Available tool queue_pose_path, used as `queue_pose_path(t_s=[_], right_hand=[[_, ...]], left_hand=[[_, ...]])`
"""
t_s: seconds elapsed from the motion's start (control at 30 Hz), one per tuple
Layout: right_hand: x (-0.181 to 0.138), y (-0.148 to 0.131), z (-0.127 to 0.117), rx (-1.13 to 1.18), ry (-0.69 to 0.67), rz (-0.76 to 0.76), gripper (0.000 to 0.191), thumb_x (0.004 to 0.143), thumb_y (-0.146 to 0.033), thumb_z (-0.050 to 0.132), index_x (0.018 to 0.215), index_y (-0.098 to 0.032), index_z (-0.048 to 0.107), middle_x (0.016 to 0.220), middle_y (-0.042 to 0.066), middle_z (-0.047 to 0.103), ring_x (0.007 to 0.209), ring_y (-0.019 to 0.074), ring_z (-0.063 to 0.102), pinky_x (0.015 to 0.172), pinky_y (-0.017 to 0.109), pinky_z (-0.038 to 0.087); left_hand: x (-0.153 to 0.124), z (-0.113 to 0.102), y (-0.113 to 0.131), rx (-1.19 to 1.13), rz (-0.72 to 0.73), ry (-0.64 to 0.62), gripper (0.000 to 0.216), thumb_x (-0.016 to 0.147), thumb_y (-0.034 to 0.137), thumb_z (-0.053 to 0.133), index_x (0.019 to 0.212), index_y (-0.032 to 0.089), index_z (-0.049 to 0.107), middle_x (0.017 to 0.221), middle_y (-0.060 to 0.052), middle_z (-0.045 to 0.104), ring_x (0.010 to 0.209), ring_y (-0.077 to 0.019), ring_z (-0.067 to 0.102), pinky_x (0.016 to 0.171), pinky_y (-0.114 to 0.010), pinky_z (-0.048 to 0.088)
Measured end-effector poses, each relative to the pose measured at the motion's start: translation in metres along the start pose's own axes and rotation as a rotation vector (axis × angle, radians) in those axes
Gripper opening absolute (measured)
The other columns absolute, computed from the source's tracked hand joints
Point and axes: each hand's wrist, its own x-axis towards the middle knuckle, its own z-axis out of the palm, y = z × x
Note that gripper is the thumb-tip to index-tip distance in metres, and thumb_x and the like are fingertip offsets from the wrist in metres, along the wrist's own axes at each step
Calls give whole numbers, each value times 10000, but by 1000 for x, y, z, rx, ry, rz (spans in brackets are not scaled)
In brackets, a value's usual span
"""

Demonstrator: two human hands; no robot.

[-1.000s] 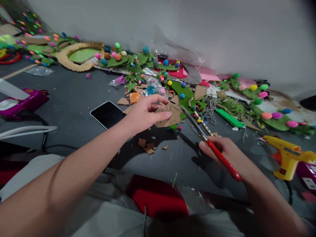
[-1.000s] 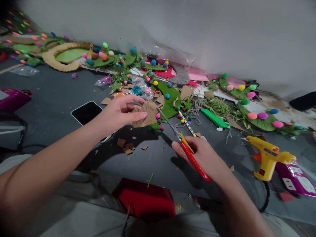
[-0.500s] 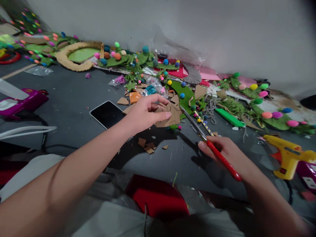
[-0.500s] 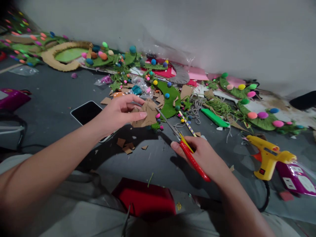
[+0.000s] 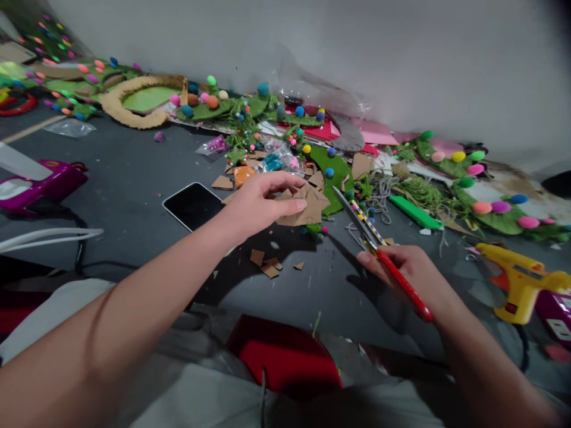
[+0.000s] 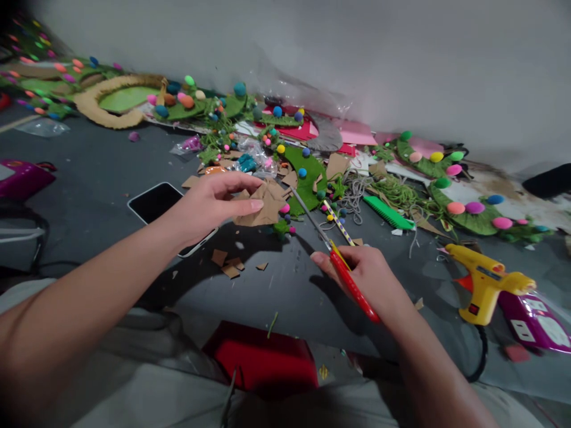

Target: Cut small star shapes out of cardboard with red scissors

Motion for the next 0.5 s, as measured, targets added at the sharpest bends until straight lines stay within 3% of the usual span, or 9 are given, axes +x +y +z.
queue_pose_path(t_s=[0.17,0.37,0.5], right_hand=[[-3,6,-6,-11,-69,-49,654,874,-805,614,606,-246,403,618,-43,330,583,140,331,514,294,261],[-7,7,-10,37,-123,-59,598,862,-761,680,646,-247,462,619,-42,396,580,147,361,511,296,279],[-7,1,-11,58,-161,-40,619,841,-777,691,635,-242,457,606,-52,376,574,137,347,505,286,279]], left_hand=[[1,-3,0,-34,5,6,376,798,304,869,1167,240,832,1168,-69,768,1064,-226,689,910,-374,561],[2,-7,-3,93,23,99,353,752,354,925,1062,241,798,1125,-60,691,946,-180,626,747,-299,509],[3,-6,-3,76,9,84,336,764,345,915,1036,251,740,986,-34,647,794,-152,586,668,-293,468]])
